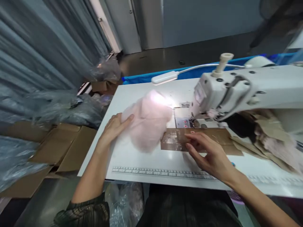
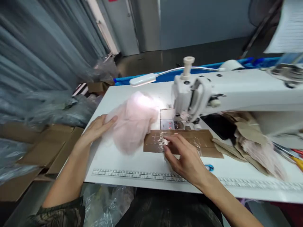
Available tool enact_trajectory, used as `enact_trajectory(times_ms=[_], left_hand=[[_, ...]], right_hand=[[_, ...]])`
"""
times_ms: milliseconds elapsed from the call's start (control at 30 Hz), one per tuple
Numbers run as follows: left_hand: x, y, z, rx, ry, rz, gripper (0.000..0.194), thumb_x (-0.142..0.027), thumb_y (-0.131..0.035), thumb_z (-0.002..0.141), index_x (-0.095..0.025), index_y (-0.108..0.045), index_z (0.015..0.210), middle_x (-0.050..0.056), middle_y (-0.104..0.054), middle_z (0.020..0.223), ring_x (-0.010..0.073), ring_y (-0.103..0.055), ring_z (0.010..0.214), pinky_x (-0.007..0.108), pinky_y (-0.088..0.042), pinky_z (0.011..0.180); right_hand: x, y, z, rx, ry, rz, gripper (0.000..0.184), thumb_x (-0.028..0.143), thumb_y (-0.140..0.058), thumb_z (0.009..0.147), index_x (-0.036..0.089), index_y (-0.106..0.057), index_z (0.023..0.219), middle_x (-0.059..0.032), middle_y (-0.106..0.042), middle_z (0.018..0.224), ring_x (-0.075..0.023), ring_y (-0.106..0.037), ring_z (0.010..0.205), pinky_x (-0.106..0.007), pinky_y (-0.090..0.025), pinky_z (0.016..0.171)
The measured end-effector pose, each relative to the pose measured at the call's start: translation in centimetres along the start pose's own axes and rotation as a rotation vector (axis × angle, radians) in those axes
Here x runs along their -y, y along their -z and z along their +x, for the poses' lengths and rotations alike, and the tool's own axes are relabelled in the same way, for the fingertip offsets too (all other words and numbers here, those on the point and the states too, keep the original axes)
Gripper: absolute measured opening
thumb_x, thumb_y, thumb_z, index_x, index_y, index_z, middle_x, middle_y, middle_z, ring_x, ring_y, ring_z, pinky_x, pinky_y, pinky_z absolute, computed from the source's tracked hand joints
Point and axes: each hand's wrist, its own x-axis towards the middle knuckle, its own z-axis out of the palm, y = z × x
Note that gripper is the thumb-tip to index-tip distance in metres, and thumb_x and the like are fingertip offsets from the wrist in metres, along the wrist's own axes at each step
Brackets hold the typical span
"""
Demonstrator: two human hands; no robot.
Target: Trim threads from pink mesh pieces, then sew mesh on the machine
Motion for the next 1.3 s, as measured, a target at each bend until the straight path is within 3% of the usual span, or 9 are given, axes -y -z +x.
enact_trajectory(times_ms=[167,333,467,600,767,867,1000,1133,1300], left_hand=[[0.6,1.2,-0.2,0.013,0.017,-0.021,0.085,-0.078,-0.034,0.083,-0.012,-0.044,0.136,0.02,-0.054,0.134,0.035,-0.051,0.127,0.044,-0.04,0.105],[0.4,0.4,0.0,0.001,-0.044,-0.031,0.104,-0.082,-0.038,0.078,-0.014,-0.015,0.153,0.022,-0.021,0.158,0.0402,-0.025,0.144,0.053,-0.025,0.115],[-0.9,-1.4,-0.4,0.121,-0.135,-0.113,0.119,-0.087,-0.045,0.07,-0.018,0.0,0.155,0.02,-0.006,0.162,0.0413,-0.013,0.148,0.057,-0.023,0.115],[-2.4,-2.3,-1.0,0.131,-0.188,-0.089,0.132,-0.089,-0.054,0.06,-0.018,0.004,0.155,0.021,0.001,0.162,0.0447,-0.004,0.148,0.061,-0.017,0.117],[-4.4,-2.9,-1.0,0.073,-0.271,-0.088,0.133,-0.087,-0.057,0.06,-0.021,0.011,0.154,0.02,0.005,0.162,0.0445,-0.002,0.148,0.061,-0.021,0.115],[-5.5,-3.4,-1.1,0.054,-0.297,0.006,0.126,-0.084,-0.06,0.061,-0.025,-0.001,0.155,0.018,0.002,0.162,0.0489,-0.006,0.146,0.066,-0.017,0.113],[-6.4,-3.9,-1.0,0.094,-0.339,0.112,0.116,-0.082,-0.058,0.063,-0.019,-0.019,0.153,0.022,-0.019,0.158,0.0515,-0.016,0.143,0.067,-0.014,0.111],[-7.1,-3.8,-0.5,0.084,-0.315,0.137,0.106,-0.074,-0.058,0.069,-0.013,-0.027,0.149,0.024,-0.037,0.147,0.0471,-0.036,0.133,0.057,-0.032,0.106],[-7.8,-2.6,0.3,0.061,-0.292,0.21,0.076,-0.064,-0.053,0.077,-0.013,-0.051,0.132,0.02,-0.057,0.127,0.0406,-0.051,0.12,0.049,-0.038,0.102]], right_hand=[[0.8,-6.2,6.2,0.037,0.03,-0.073,0.065,0.041,-0.048,0.094,0.026,-0.025,0.153,-0.0203,-0.046,0.132,-0.0364,-0.054,0.114,-0.06,-0.052,0.09],[-0.5,-9.7,8.2,0.022,0.087,-0.167,0.066,0.04,-0.045,0.096,0.03,-0.018,0.155,-0.0193,-0.042,0.133,-0.0399,-0.045,0.121,-0.066,-0.047,0.092],[-2.1,-10.0,7.7,-0.009,0.138,-0.154,0.064,0.037,-0.046,0.096,0.036,-0.019,0.155,-0.0149,-0.044,0.133,-0.0359,-0.046,0.121,-0.062,-0.046,0.096],[-2.5,-9.4,7.7,-0.155,0.034,-0.146,0.057,0.034,-0.041,0.097,0.034,-0.027,0.153,-0.0146,-0.042,0.13,-0.0336,-0.047,0.117,-0.059,-0.048,0.096],[-2.1,-9.1,8.3,0.128,0.186,-0.026,0.052,0.031,-0.035,0.099,0.028,-0.032,0.151,-0.0133,-0.05,0.129,-0.0303,-0.047,0.119,-0.054,-0.045,0.103],[-2.1,-8.9,8.4,0.258,0.251,0.027,0.049,0.027,-0.03,0.1,0.024,-0.037,0.148,-0.0132,-0.055,0.121,-0.0278,-0.05,0.116,-0.05,-0.047,0.101],[-2.6,-8.7,8.3,0.258,0.271,0.041,0.042,0.023,-0.031,0.099,0.022,-0.049,0.137,-0.0117,-0.057,0.108,-0.0252,-0.055,0.104,-0.046,-0.051,0.094],[-2.8,-8.7,8.3,0.04,0.216,0.056,0.033,0.018,-0.038,0.094,0.022,-0.057,0.12,-0.0117,-0.053,0.113,-0.0238,-0.056,0.103,-0.045,-0.052,0.091],[-2.2,-8.9,8.5,-0.291,0.05,0.024,0.022,0.012,-0.044,0.085,0.021,-0.059,0.098,-0.0134,-0.043,0.122,-0.0264,-0.05,0.116,-0.047,-0.048,0.095]])
